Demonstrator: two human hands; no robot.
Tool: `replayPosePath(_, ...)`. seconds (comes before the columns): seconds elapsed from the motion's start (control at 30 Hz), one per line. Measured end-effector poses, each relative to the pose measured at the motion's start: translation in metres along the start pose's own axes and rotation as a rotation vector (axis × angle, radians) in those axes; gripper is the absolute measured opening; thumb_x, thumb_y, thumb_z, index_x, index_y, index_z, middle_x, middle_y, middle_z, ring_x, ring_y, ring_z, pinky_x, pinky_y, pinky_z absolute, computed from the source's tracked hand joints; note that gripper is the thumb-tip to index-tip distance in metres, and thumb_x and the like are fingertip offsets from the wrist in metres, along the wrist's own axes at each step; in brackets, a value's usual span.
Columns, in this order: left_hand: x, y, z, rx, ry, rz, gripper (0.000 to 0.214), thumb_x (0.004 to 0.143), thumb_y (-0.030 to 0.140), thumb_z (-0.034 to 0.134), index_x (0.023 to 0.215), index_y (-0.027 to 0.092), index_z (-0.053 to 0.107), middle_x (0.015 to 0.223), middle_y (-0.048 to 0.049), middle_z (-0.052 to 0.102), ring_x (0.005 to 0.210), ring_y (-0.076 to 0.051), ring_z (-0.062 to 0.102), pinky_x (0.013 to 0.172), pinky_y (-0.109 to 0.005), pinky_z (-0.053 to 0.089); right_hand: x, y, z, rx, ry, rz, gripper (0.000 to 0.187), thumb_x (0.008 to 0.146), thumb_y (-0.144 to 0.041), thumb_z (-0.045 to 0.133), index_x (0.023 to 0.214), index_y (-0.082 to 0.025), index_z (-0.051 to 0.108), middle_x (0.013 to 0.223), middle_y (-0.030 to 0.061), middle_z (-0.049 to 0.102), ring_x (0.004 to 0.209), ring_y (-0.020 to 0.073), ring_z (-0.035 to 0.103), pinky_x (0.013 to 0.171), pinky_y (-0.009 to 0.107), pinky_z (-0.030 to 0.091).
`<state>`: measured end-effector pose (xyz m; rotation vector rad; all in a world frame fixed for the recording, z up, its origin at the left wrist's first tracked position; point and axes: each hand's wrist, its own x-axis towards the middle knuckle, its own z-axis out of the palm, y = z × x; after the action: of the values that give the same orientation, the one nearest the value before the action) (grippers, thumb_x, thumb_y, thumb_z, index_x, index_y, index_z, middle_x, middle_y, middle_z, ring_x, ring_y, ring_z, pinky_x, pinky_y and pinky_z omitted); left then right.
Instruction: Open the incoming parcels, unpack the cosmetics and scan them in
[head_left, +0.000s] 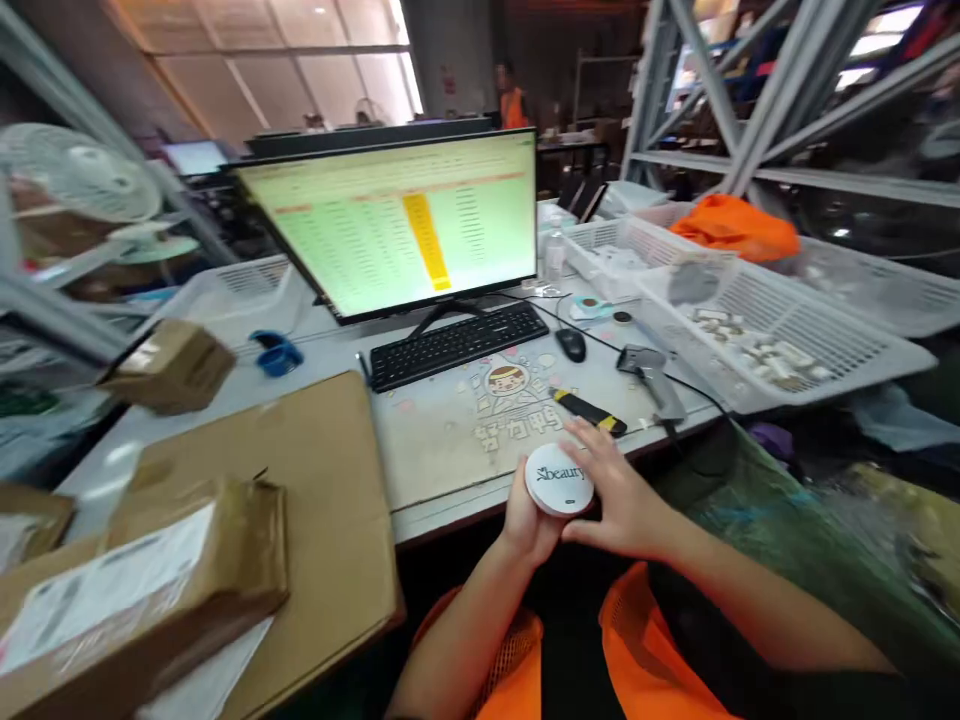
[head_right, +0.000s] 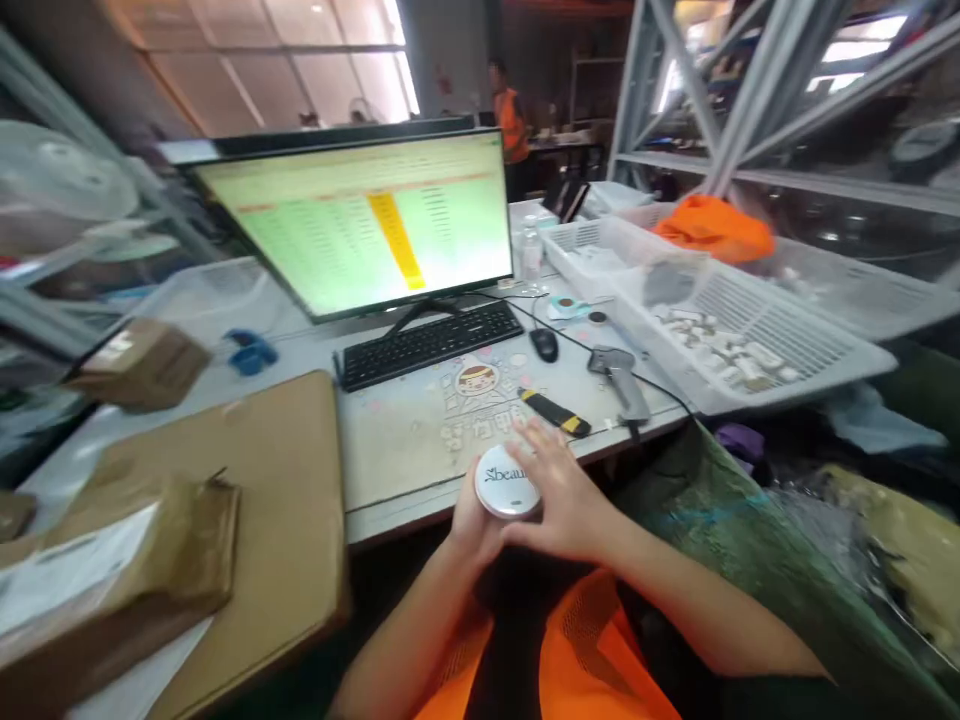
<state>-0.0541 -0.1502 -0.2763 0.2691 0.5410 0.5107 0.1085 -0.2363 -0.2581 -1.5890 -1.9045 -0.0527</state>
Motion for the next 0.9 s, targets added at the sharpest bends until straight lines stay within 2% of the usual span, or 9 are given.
replayPosePath(0.1, -0.007, 0.009, -0.008, -0.02, 0.057, 0.101, 0.059, 0.112, 0.051, 0.035, 0.124, 0.01, 0.075, 0.119, -0.0181, 0.08, 0.115, -0.032, 0.075, 0.109, -0.047, 0.058, 0.017, -0.011, 0.022, -0.028, -0.099, -0.106, 0.115, 0.079, -0.07, 0.087, 0.171, -0.024, 0.036, 0.177, 0.0258, 0.029, 0.166, 0.0498, 0.021, 0.123, 0.086, 0.02)
replayPosePath(0.17, -0.016, 0.022, -0.02, -0.023, 0.072, 0.106, 0.06, 0.111, 0.053, 0.035, 0.125, 0.01, 0.074, 0.114, -0.0189, 0.079, 0.104, -0.033, 0.077, 0.098, -0.051, 0.062, 0.028, -0.004, 0.025, -0.03, -0.112, -0.106, 0.111, 0.083, -0.066, 0.085, 0.172, -0.026, 0.033, 0.177, 0.0251, 0.03, 0.167, 0.0483, 0.02, 0.122, 0.087, 0.019)
replayPosePath(0.23, -0.025, 0.035, -0.031, -0.029, 0.09, 0.089, 0.061, 0.11, 0.056, 0.035, 0.127, 0.011, 0.073, 0.111, -0.0193, 0.079, 0.093, -0.034, 0.078, 0.079, -0.049, 0.065, 0.039, 0.006, 0.026, -0.019, -0.091, -0.078, 0.093, 0.096, -0.055, 0.075, 0.173, -0.028, 0.03, 0.174, 0.023, 0.036, 0.167, 0.0444, 0.023, 0.124, 0.085, 0.02)
replayPosePath(0.3, -0.029, 0.043, -0.035, -0.051, 0.116, 0.12, 0.062, 0.109, 0.059, 0.036, 0.13, 0.013, 0.071, 0.112, -0.0192, 0.079, 0.096, -0.035, 0.078, 0.075, -0.046, 0.064, 0.05, 0.007, 0.029, 0.027, -0.077, -0.058, 0.084, 0.102, -0.049, 0.067, 0.174, -0.027, 0.028, 0.172, 0.0228, 0.042, 0.165, 0.0423, 0.029, 0.125, 0.082, 0.022)
replayPosePath(0.43, -0.022, 0.042, -0.021, -0.113, 0.201, 0.34, 0.058, 0.111, 0.052, 0.035, 0.13, 0.013, 0.074, 0.126, -0.0159, 0.078, 0.125, -0.03, 0.073, 0.11, -0.043, 0.057, 0.067, -0.02, 0.044, 0.151, -0.195, -0.128, 0.108, 0.087, -0.067, 0.081, 0.171, -0.018, 0.035, 0.166, 0.0275, 0.047, 0.154, 0.0461, 0.046, 0.124, 0.077, 0.035)
replayPosePath(0.5, -0.018, 0.041, -0.012, -0.092, 0.209, 0.362, 0.055, 0.11, 0.05, 0.037, 0.125, 0.013, 0.076, 0.127, -0.015, 0.079, 0.132, -0.03, 0.069, 0.119, -0.041, 0.051, 0.073, -0.032, 0.047, 0.167, -0.198, -0.147, 0.108, 0.082, -0.066, 0.086, 0.167, -0.017, 0.043, 0.158, 0.0272, 0.055, 0.144, 0.044, 0.056, 0.121, 0.069, 0.045)
replayPosePath(0.63, -0.019, 0.044, -0.01, 0.001, 0.111, 0.222, 0.046, 0.104, 0.051, 0.055, 0.116, 0.013, 0.077, 0.118, -0.0146, 0.081, 0.13, -0.034, 0.07, 0.12, -0.045, 0.052, 0.076, -0.03, 0.031, 0.201, -0.223, -0.333, 0.101, 0.081, -0.054, 0.09, 0.166, -0.02, 0.047, 0.156, 0.0243, 0.057, 0.143, 0.0391, 0.058, 0.118, 0.058, 0.052)
replayPosePath(0.73, -0.022, 0.045, -0.012, 0.064, 0.028, 0.081, 0.037, 0.101, 0.047, 0.063, 0.113, 0.014, 0.077, 0.113, -0.0132, 0.081, 0.127, -0.035, 0.072, 0.116, -0.046, 0.055, 0.073, -0.024, 0.012, 0.215, -0.304, -0.462, 0.094, 0.083, -0.038, 0.086, 0.167, -0.022, 0.046, 0.16, 0.0221, 0.056, 0.148, 0.0377, 0.054, 0.122, 0.058, 0.047)
replayPosePath(0.9, -0.018, 0.04, -0.012, 0.076, -0.109, -0.074, 0.04, 0.103, 0.045, 0.062, 0.122, 0.012, 0.076, 0.121, -0.0144, 0.079, 0.13, -0.032, 0.07, 0.114, -0.04, 0.055, 0.069, -0.028, -0.005, 0.136, -0.447, -0.542, 0.078, 0.08, -0.019, 0.072, 0.157, -0.023, 0.06, 0.161, 0.0195, 0.055, 0.152, 0.0396, 0.049, 0.122, 0.059, 0.047)
